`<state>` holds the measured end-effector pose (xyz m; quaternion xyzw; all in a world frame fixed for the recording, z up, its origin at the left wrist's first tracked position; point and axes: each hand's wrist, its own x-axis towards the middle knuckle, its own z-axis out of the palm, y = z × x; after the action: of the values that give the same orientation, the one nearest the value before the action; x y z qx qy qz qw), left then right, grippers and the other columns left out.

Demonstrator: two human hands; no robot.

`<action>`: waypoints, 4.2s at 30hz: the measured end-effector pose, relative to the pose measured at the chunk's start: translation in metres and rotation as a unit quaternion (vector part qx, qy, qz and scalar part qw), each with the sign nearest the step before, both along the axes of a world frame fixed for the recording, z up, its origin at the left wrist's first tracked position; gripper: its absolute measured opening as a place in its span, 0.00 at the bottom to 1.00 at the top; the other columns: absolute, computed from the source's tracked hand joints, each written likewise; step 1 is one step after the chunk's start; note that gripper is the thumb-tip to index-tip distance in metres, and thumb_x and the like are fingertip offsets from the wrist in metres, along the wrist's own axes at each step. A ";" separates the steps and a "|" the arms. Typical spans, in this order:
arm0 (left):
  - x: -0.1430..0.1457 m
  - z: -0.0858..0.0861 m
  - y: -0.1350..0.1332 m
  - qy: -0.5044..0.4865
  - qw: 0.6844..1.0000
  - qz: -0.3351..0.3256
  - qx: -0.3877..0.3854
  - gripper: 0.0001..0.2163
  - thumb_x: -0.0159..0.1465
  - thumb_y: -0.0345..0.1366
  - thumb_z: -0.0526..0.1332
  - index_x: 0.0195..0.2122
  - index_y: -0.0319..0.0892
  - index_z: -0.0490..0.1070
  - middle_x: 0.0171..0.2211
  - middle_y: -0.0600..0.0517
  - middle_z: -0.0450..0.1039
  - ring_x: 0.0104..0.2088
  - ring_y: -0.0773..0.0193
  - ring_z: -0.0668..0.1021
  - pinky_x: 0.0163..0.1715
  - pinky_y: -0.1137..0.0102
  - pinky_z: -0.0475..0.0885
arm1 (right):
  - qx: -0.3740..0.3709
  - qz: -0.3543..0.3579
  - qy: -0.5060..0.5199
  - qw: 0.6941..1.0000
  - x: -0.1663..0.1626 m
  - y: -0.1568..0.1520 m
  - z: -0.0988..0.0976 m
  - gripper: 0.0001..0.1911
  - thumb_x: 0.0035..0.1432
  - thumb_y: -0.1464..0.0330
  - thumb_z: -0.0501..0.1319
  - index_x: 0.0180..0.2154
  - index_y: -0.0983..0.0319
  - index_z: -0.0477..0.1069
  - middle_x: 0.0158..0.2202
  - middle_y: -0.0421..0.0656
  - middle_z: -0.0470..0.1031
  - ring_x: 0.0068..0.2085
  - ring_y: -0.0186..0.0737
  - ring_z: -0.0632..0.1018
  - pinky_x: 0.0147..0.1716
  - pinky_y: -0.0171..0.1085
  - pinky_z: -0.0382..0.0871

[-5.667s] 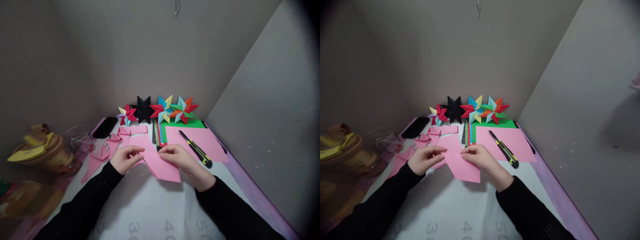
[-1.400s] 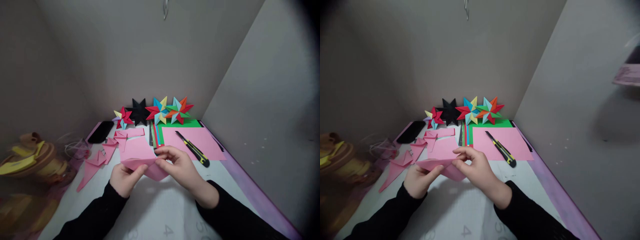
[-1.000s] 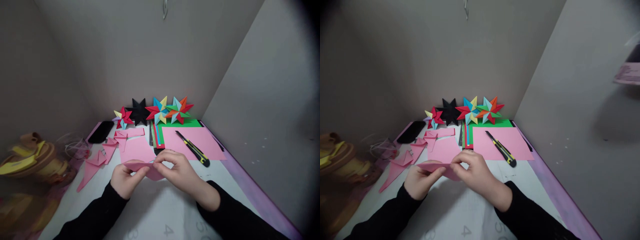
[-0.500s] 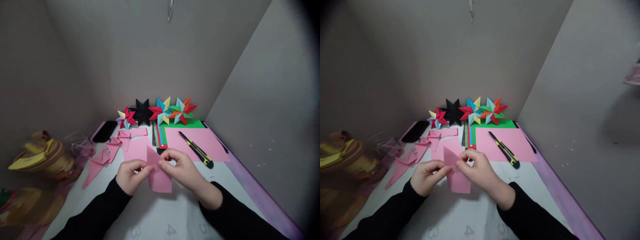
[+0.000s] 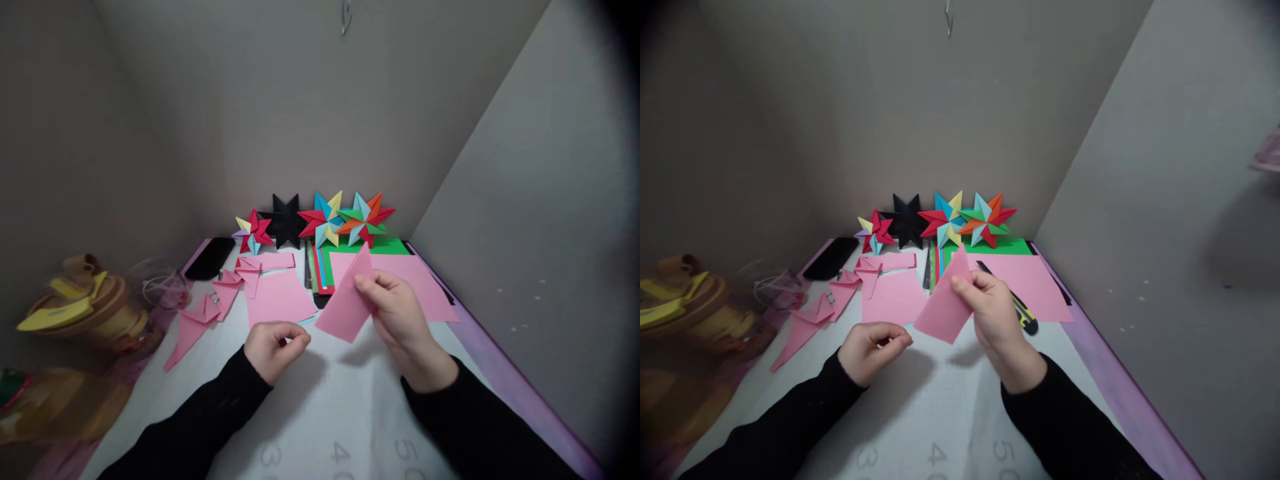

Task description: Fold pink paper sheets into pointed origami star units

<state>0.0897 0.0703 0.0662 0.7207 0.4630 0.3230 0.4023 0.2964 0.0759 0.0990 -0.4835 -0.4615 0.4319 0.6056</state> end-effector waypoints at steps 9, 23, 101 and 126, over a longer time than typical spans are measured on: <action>0.000 0.004 0.005 -0.093 0.995 0.032 0.017 0.09 0.53 0.40 0.64 0.30 0.38 0.74 0.30 0.48 0.75 0.29 0.64 0.75 0.27 0.73 0.69 | -0.031 0.175 -0.223 0.958 -0.033 -0.012 -0.012 0.10 0.49 0.68 0.60 0.20 0.65 0.67 0.20 0.38 0.66 0.24 0.31 0.66 0.22 0.30 0.57; -0.007 0.013 0.007 -0.225 0.970 0.079 -0.040 0.07 0.49 0.37 0.67 0.20 0.39 0.74 0.21 0.52 0.72 0.23 0.67 0.71 0.25 0.72 0.67 | 0.041 0.196 -0.309 0.930 -0.042 -0.024 -0.006 0.09 0.49 0.74 0.57 0.19 0.63 0.67 0.20 0.37 0.68 0.24 0.31 0.68 0.23 0.30 0.59; -0.008 -0.010 0.021 -0.280 0.945 0.145 -0.090 0.12 0.48 0.38 0.69 0.31 0.37 0.75 0.21 0.53 0.75 0.22 0.65 0.76 0.22 0.74 0.71 | -0.029 0.098 0.013 0.995 -0.038 -0.004 -0.026 0.12 0.45 0.66 0.66 0.32 0.63 0.68 0.26 0.40 0.74 0.27 0.37 0.74 0.26 0.35 0.68; -0.015 -0.045 -0.007 -0.292 0.896 0.013 -0.334 0.24 0.41 0.33 0.73 0.41 0.35 0.72 0.24 0.50 0.76 0.22 0.68 0.75 0.22 0.76 0.66 | 0.391 0.108 -0.523 0.750 -0.015 -0.024 -0.075 0.20 0.57 0.79 0.54 0.46 0.51 0.68 0.43 0.41 0.76 0.50 0.45 0.73 0.56 0.63 0.45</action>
<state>0.0750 0.0633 0.0208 0.4111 0.4145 0.3505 0.7324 0.2812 0.0523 0.0239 -0.3017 -0.8835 -0.0442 0.3556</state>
